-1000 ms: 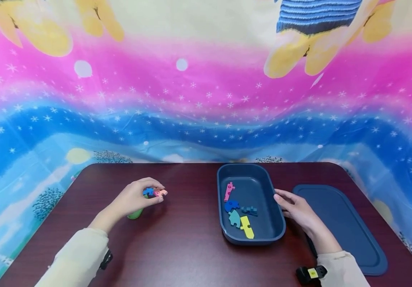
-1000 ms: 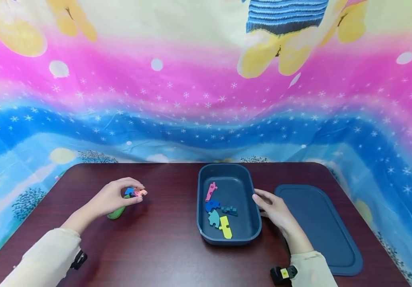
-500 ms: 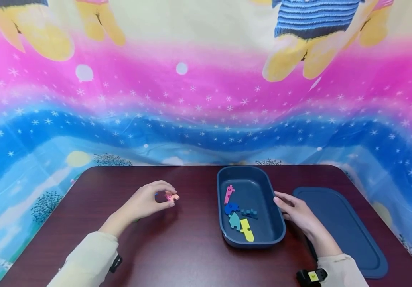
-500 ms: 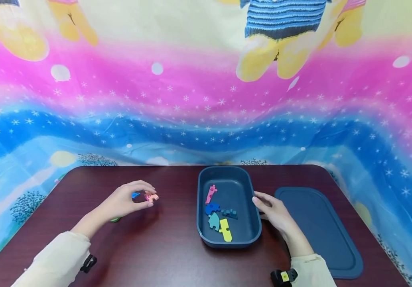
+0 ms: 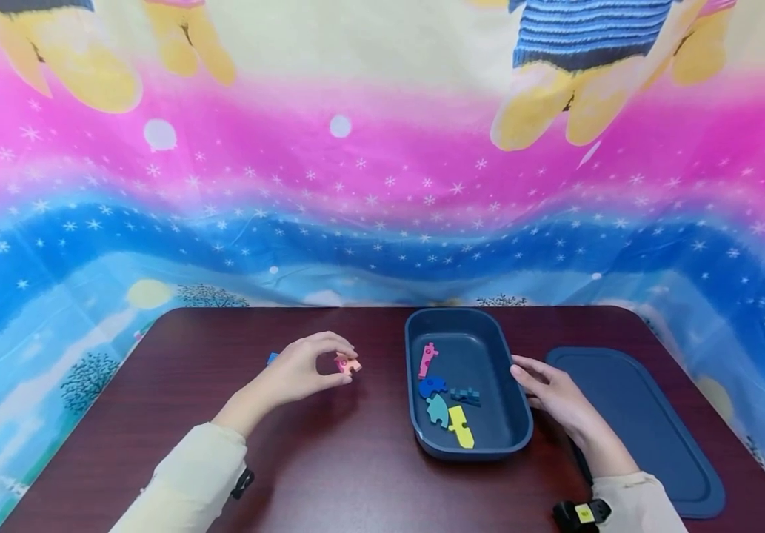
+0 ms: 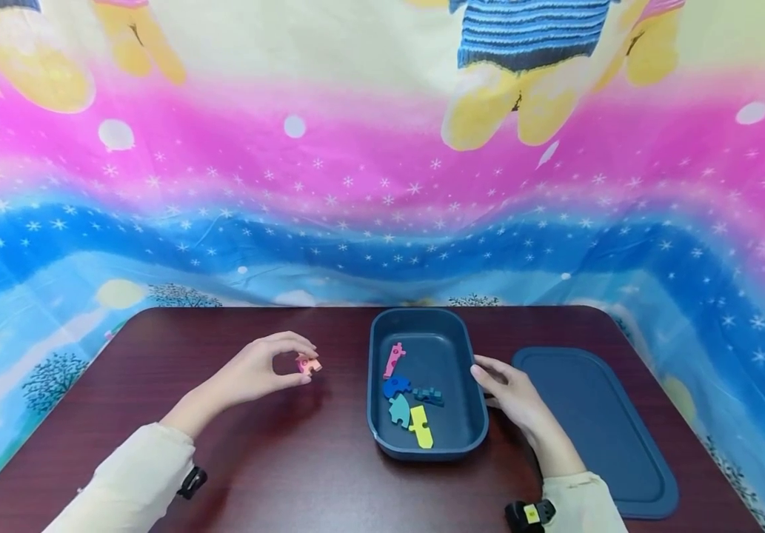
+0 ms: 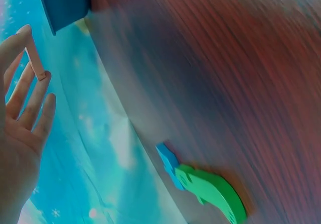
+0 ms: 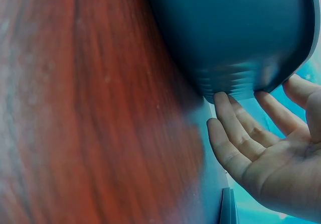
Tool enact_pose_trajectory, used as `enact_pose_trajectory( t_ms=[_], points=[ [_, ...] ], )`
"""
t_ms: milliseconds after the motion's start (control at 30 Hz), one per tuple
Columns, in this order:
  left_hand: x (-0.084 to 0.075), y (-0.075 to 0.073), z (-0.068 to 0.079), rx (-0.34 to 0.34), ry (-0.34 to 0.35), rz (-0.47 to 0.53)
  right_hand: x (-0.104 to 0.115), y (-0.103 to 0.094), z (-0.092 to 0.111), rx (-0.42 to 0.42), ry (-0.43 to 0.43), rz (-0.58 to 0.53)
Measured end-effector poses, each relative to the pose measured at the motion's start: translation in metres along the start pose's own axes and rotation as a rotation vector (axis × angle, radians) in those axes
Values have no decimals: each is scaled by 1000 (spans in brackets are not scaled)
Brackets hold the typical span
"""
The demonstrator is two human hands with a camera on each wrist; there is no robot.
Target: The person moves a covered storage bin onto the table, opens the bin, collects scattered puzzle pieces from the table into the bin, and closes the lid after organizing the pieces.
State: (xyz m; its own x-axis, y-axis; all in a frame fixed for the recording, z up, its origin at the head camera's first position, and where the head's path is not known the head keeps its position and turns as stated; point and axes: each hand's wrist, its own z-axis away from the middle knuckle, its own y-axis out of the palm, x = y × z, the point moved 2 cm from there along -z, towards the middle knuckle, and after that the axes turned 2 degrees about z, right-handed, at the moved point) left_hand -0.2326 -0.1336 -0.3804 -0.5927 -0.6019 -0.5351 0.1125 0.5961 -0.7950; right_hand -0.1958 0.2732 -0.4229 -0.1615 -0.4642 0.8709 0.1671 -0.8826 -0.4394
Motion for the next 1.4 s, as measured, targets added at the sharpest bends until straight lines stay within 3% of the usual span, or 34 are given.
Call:
enact_pose_trajectory(
  t_ms=[333,967,1400],
  points=[
    [-21,14,-13,49,-58,72,0,0,0,0,-10,7],
    [-50,36,-33,75,59,87,0,-1,-1,-3,4,15],
    [-69,50,-40,100,95,97,0,0,-1,-7,5,3]
  ],
)
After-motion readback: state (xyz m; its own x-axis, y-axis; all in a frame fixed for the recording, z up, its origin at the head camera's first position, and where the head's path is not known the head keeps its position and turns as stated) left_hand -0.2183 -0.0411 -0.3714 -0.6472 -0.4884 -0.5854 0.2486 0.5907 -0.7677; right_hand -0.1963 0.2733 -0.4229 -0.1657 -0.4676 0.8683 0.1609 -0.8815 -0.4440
